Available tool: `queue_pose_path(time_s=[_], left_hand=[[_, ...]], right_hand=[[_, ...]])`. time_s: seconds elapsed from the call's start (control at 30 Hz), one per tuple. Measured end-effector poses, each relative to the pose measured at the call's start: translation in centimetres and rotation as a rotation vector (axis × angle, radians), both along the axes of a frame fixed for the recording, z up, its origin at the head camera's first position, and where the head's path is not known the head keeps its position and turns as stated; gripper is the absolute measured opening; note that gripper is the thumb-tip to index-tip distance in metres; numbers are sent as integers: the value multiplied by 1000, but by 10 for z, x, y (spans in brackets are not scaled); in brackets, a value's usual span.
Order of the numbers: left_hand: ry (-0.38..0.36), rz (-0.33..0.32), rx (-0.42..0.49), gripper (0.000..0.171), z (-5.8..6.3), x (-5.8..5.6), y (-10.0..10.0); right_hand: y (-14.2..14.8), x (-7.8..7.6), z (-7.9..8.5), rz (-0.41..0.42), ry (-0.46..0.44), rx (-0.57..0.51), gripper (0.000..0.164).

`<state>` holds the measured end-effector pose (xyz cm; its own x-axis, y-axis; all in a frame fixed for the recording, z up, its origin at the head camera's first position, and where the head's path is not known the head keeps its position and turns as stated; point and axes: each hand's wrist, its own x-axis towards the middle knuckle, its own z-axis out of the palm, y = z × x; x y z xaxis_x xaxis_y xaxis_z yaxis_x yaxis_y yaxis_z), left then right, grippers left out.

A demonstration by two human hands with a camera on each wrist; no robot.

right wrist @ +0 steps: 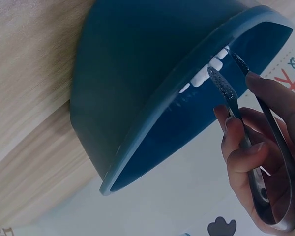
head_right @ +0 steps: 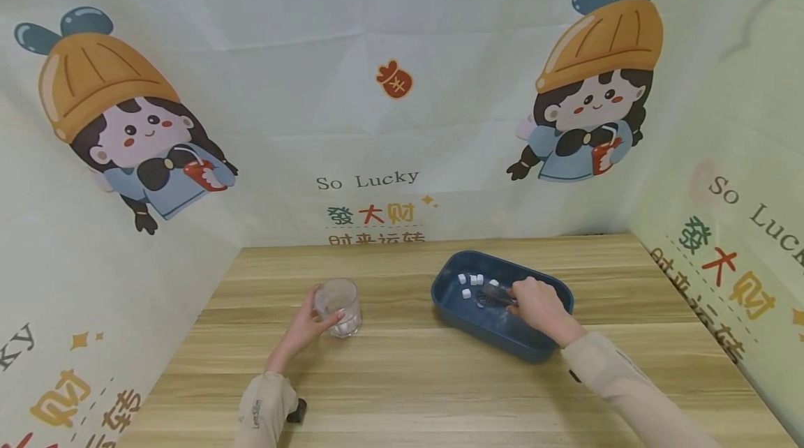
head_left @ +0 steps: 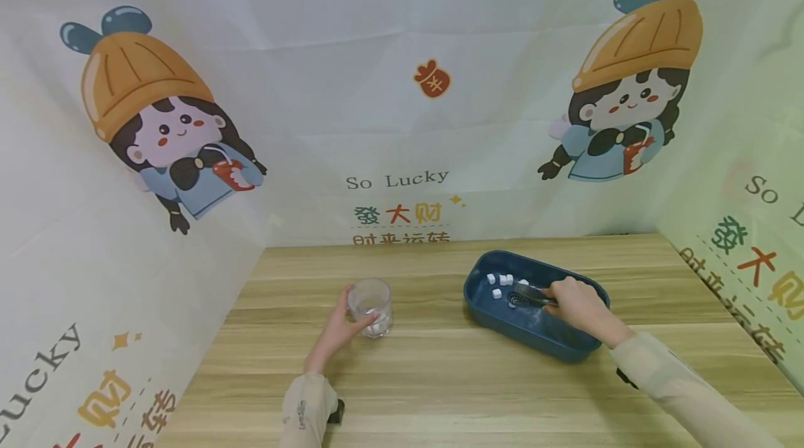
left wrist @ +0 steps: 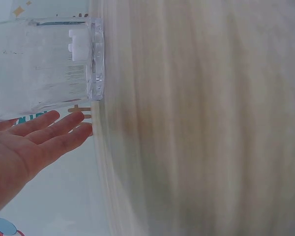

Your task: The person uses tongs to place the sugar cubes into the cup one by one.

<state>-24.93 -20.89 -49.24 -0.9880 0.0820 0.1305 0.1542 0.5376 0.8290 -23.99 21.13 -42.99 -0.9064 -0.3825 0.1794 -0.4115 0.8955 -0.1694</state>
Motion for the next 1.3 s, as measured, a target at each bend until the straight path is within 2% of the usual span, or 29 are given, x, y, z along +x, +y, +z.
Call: queue_pose_path(time_s=[0.17,0.47,0.67,1.03,1.3], left_hand=[[0,-3,6,85,0,0,-1],[-5,0,1,85,0,-1,-1],[-12,-5,-5,85,-1,-2,-1],[-21,-1,-3,87,0,-2,-1],[-18,3,-9,87,1,1,-1]], right_hand=[[-1,-1,-1,19,19,5,13],[-1,-3,-2,66,44,38,16],[-2,-3,-1,80,40,33,12],[-4,-2,0,74,55,33,16],[-3,-1,-1,47,28,35,15]])
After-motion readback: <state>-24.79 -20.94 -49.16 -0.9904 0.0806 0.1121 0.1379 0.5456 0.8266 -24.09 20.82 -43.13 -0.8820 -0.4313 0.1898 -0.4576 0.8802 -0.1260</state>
